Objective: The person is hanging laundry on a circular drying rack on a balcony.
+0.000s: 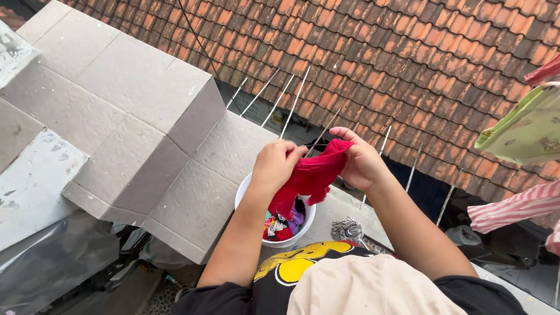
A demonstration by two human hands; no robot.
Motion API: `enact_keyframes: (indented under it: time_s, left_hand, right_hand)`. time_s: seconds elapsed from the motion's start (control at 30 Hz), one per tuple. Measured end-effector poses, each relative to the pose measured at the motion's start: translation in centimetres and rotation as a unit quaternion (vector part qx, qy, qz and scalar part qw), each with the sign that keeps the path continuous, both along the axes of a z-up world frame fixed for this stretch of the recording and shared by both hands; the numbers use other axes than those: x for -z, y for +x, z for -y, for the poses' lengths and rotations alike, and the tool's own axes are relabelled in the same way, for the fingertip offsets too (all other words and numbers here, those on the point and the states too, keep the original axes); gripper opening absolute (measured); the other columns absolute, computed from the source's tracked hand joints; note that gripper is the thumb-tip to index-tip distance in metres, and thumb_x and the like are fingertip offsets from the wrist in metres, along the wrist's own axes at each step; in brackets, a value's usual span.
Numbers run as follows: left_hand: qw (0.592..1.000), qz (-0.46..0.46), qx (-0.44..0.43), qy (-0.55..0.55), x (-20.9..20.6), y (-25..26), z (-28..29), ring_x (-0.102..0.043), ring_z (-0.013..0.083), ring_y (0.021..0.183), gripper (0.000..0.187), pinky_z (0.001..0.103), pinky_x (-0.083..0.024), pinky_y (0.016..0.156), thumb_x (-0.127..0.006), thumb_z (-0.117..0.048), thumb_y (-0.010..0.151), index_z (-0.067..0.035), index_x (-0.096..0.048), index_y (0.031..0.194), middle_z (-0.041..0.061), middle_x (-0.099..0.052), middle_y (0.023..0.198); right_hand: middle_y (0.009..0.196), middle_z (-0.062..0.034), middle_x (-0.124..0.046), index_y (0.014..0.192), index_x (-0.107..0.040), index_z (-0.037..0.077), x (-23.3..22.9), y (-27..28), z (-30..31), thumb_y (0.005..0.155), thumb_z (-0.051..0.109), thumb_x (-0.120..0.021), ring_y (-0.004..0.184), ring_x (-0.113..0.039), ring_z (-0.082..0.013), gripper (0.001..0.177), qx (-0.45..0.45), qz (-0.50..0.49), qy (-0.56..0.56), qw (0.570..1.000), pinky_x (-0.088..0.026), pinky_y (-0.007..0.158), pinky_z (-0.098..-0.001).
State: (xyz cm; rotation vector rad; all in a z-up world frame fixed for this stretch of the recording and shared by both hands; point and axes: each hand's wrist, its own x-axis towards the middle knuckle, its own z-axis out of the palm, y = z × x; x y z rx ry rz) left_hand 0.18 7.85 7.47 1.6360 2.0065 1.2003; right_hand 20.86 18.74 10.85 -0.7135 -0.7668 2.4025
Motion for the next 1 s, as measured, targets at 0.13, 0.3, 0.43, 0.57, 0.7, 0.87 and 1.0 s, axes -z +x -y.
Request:
enact_keyframes:
  time_s: [0.13,0.3,0.43,0.57,0.7,0.87,1.0]
  left_hand:
    - [0.969,0.220,0.085,-0.072,-2.2,0.6,-0.3,-0.068,0.0173,0.075,0.040,0.034,-0.055,0.071,-0.066,-0.041,0.102,-0.004,-0.076,0.093,0.008,-0.076,0.080]
    - [0.885,0.386,0.131,-0.227,-6.9,0.7,0.7,-0.072,0.0151,0.071,0.030,0.035,-0.059,0.065,-0.079,-0.026,0.081,-0.006,-0.075,0.104,0.006,-0.077,0.084]
    - [0.945,0.241,0.080,-0.207,-3.3,0.7,0.1,-0.071,0.0158,0.074,0.031,0.030,-0.056,0.070,-0.086,-0.025,0.082,0.001,-0.079,0.098,0.010,-0.078,0.083]
    - [0.924,0.379,0.012,0.044,2.7,-0.3,-2.1,-0.069,0.0150,0.082,0.020,0.031,-0.055,0.074,-0.072,-0.017,0.095,0.002,-0.077,0.102,0.009,-0.075,0.093]
    - [0.721,0.691,0.027,0.037,3.5,0.6,-2.4,-0.072,0.0179,0.082,0.019,0.033,-0.058,0.079,-0.060,-0.013,0.098,0.001,-0.071,0.104,0.010,-0.076,0.096]
    - [0.763,0.642,0.061,0.044,4.8,1.5,-2.4,-0.070,0.0180,0.088,0.020,0.036,-0.058,0.080,-0.069,-0.013,0.094,0.000,-0.065,0.110,0.008,-0.074,0.097]
    - [0.994,0.070,-0.044,-0.069,-5.2,3.0,0.7,-0.073,0.0335,0.083,0.038,0.041,-0.057,0.074,-0.083,-0.022,0.069,-0.004,-0.064,0.098,0.017,-0.074,0.086]
  right_hand:
    - [0.094,-0.0027,-0.071,0.123,-0.060,0.011,0.8,0.3,-0.6,0.099,0.006,-0.062,0.083,-0.070,-0.0157,0.024,0.020,0.007,0.053,0.998,-0.057,0.071,-0.0327]
    - [0.095,-0.0030,-0.071,0.115,-0.060,0.008,0.9,0.3,-1.2,0.099,0.004,-0.061,0.084,-0.070,-0.0152,0.016,0.057,0.060,0.133,0.988,-0.058,0.071,-0.0296]
    - [0.089,-0.0059,-0.071,0.111,-0.058,0.009,0.3,-0.1,-0.5,0.094,0.000,-0.062,0.079,-0.070,-0.0176,0.020,0.043,0.090,0.142,0.985,-0.057,0.066,-0.0302]
    - [0.091,-0.0040,-0.072,0.109,-0.059,0.008,-0.3,-0.9,0.6,0.083,-0.008,-0.069,0.082,-0.070,-0.0137,0.032,0.002,0.143,0.290,0.946,-0.058,0.070,-0.0300]
    - [0.082,-0.0110,-0.070,0.113,-0.066,0.009,-1.5,-1.3,2.1,0.084,-0.002,-0.070,0.075,-0.066,-0.0191,0.031,0.001,0.387,0.516,0.764,-0.054,0.069,-0.0335]
    - [0.098,-0.0136,-0.071,0.115,-0.071,0.010,4.7,-0.9,-0.3,0.084,-0.003,-0.062,0.090,-0.070,-0.0230,0.035,0.021,0.430,0.570,0.699,-0.056,0.081,-0.0353]
    - [0.114,-0.0078,-0.067,0.127,-0.057,0.013,3.5,-0.3,-1.1,0.090,0.001,-0.052,0.101,-0.070,-0.0256,0.039,0.010,0.110,0.038,0.993,-0.061,0.083,-0.0473]
